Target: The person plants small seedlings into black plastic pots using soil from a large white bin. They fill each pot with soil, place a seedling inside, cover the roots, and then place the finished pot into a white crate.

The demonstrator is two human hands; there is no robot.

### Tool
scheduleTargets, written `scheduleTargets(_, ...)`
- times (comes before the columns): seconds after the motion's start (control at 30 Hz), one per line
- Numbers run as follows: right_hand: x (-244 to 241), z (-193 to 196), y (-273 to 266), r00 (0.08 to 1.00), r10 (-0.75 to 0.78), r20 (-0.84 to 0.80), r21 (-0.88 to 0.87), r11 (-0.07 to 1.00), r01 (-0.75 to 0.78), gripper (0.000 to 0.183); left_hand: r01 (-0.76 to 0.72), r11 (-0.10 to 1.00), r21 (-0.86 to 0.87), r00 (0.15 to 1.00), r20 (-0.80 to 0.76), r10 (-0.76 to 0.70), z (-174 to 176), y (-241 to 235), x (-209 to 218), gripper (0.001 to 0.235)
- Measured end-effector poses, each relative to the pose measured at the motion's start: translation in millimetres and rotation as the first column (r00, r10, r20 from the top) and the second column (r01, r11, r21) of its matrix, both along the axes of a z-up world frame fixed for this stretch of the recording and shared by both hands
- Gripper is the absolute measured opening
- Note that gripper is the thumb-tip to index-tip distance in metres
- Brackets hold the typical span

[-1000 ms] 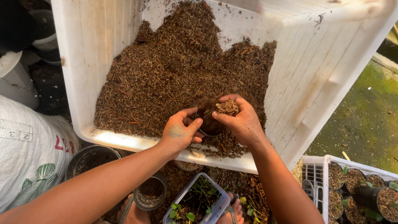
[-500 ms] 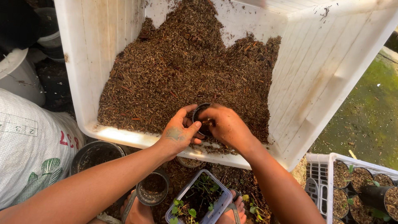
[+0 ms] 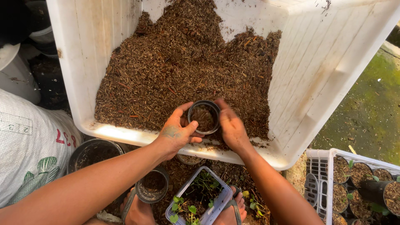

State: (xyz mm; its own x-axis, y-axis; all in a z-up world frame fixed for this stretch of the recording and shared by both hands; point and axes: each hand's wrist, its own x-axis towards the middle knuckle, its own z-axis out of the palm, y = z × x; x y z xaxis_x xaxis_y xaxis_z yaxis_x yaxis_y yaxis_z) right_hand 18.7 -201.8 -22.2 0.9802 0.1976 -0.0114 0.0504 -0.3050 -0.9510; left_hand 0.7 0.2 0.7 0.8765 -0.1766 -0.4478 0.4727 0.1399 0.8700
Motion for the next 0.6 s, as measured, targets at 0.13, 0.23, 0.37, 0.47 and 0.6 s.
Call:
scheduleTargets(0.13, 2.6, -2.5, -7.6, 0.993, 0.098, -0.070, 0.061, 0.994, -0.093, 0.060, 0.061, 0.985, 0.159, 0.998, 0.024, -0.066, 3.3, 2.1, -1.9, 0.066)
scheduleTargets(0.23, -0.5, 6.6, -13.2, 0.993, -0.113, -0.043, -0.146, 0.984, 0.105, 0.053, 0.057, 0.825, 0.562, 0.926, 0.279, -0.254, 5.5, 12.6, -8.1, 0.065)
scheduleTargets(0.37, -5.8, 29.6, -30.1, 0.983, -0.179, 0.040, -0.239, 0.953, 0.184, 0.043, -0.283, 0.406, 0.869, 0.474, 0.495, -0.729, 7.5, 28.2, -3.8, 0.067)
scheduleTargets(0.47, -21.3, 45.0, -37.9, 0.954, -0.019, 0.299, -0.306, 0.945, 0.114, 0.044, -0.354, 0.365, 0.861, 0.398, 0.492, -0.774, 7.2, 24.2, -6.3, 0.074)
scheduleTargets(0.6, -41.1, 62.6, -38.6, 0.972, -0.174, 0.160, -0.236, 0.949, 0.208, 0.023, -0.192, 0.222, 0.956, 0.522, 0.291, -0.801, 7.5, 16.5, -2.2, 0.062)
